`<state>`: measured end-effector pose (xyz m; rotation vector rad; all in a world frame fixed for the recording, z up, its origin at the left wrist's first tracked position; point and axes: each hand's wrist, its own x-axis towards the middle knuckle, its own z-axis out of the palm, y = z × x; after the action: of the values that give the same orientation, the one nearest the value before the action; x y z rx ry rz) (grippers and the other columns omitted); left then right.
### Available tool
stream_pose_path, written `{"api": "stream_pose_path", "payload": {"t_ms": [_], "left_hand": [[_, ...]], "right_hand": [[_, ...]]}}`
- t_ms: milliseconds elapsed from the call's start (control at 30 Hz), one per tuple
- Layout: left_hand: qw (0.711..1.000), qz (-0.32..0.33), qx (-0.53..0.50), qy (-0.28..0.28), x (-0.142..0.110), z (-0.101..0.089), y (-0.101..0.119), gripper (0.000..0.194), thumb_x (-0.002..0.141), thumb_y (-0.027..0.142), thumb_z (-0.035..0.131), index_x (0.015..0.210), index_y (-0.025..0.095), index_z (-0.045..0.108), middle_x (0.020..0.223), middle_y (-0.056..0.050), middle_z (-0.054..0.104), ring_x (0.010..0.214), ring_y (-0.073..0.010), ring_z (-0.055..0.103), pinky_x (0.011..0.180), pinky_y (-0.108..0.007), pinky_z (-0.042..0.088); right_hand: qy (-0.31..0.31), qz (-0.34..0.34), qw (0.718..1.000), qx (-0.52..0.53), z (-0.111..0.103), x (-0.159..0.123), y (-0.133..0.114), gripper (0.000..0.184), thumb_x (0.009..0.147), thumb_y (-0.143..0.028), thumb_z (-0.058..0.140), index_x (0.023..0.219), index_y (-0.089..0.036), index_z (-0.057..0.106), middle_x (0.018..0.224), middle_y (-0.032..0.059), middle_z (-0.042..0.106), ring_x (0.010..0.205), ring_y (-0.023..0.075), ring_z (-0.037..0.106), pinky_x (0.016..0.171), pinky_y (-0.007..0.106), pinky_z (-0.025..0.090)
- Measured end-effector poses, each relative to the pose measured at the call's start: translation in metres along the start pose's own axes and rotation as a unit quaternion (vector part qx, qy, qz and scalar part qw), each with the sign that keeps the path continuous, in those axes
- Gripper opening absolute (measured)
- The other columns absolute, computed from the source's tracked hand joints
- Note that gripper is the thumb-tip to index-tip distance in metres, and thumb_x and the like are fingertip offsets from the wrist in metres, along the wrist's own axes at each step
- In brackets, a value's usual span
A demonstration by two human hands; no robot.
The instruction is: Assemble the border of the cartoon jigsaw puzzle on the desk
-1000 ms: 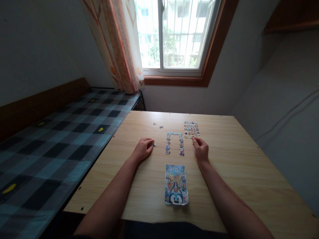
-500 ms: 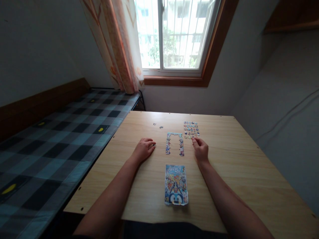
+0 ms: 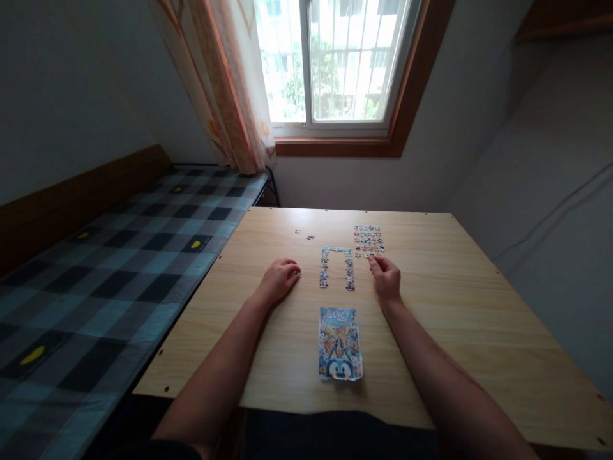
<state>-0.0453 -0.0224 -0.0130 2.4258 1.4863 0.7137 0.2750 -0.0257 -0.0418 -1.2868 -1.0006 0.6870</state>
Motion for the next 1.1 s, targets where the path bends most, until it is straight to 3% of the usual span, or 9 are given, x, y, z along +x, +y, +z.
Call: {"api": "stream_pose_path", "payload": {"t_ms": [333,467,533,633,733,833,967,1100], "left_hand": [[0.992,-0.047,-0.113,-0.026,-0.003,-0.005,-0.004,0.016,0.076,0.031,0.071,0.085,0.019,0.074,0.122,-0.011,0.067,0.116,-0.0267,0.059,0.106,-0.042,0.042],[0.986,-0.055,-0.146,-0.058,-0.004,-0.012,0.0,0.015,0.077,0.034,0.069,0.079,0.019,0.072,0.097,-0.007,0.073,0.097,-0.0232,0.065,0.103,-0.042,0.044],[0.98,-0.071,-0.162,-0.087,-0.003,-0.016,0.002,0.015,0.077,0.034,0.069,0.077,0.019,0.071,0.081,-0.002,0.074,0.085,-0.0201,0.067,0.11,-0.046,0.037],[0.968,-0.099,-0.21,-0.094,-0.003,-0.019,0.004,0.015,0.076,0.034,0.069,0.077,0.019,0.071,0.08,-0.001,0.076,0.08,-0.0184,0.069,0.114,-0.048,0.033],[0.937,-0.15,-0.309,-0.055,-0.002,-0.012,0.011,0.023,0.075,0.039,0.07,0.082,0.017,0.072,0.084,-0.005,0.077,0.081,-0.0212,0.071,0.096,-0.041,0.051],[0.901,-0.177,-0.396,-0.019,0.002,0.005,0.025,0.027,0.071,0.038,0.072,0.086,0.016,0.072,0.087,-0.007,0.078,0.083,-0.0223,0.072,0.085,-0.036,0.056],[0.891,-0.161,-0.424,-0.008,0.013,0.026,0.047,0.025,0.071,0.035,0.073,0.086,0.015,0.074,0.088,-0.008,0.078,0.084,-0.0219,0.073,0.084,-0.035,0.057],[0.889,-0.167,-0.426,0.007,0.022,0.035,0.057,0.022,0.069,0.032,0.074,0.084,0.015,0.075,0.086,-0.008,0.078,0.083,-0.0219,0.072,0.083,-0.034,0.056]], "right_hand": [[-0.016,-0.027,0.999,-0.018,0.0,-0.004,-0.005,0.035,0.082,-0.049,0.065,0.087,-0.015,0.073,0.081,0.0071,0.074,0.076,0.0207,0.066,0.073,0.033,0.052],[-0.04,-0.047,0.997,-0.035,0.003,-0.01,-0.006,0.034,0.084,-0.049,0.065,0.089,-0.016,0.074,0.084,0.0078,0.074,0.077,0.0214,0.067,0.073,0.034,0.053],[-0.051,-0.057,0.996,-0.043,0.004,-0.013,-0.007,0.031,0.085,-0.047,0.066,0.089,-0.017,0.074,0.085,0.0077,0.074,0.076,0.0215,0.067,0.072,0.034,0.053],[-0.075,-0.109,0.988,-0.08,0.005,-0.017,-0.012,0.025,0.087,-0.042,0.065,0.089,-0.019,0.074,0.084,0.0066,0.073,0.074,0.0205,0.064,0.072,0.034,0.051],[-0.119,-0.235,0.952,-0.155,0.008,-0.024,-0.021,0.019,0.092,-0.034,0.061,0.089,-0.02,0.074,0.08,0.0056,0.071,0.075,0.0201,0.062,0.075,0.035,0.049],[-0.161,-0.341,0.903,-0.207,0.014,-0.033,-0.03,0.014,0.093,-0.027,0.061,0.091,-0.023,0.074,0.078,0.0044,0.071,0.08,0.0208,0.062,0.081,0.037,0.047],[-0.209,-0.411,0.858,-0.227,0.024,-0.044,-0.036,0.01,0.092,-0.025,0.065,0.093,-0.027,0.075,0.089,0.0025,0.076,0.093,0.0208,0.064,0.091,0.039,0.044],[-0.232,-0.444,0.835,-0.227,0.028,-0.048,-0.037,0.011,0.093,-0.024,0.065,0.092,-0.029,0.075,0.096,-0.0003,0.077,0.102,0.0199,0.065,0.101,0.041,0.039]]}}
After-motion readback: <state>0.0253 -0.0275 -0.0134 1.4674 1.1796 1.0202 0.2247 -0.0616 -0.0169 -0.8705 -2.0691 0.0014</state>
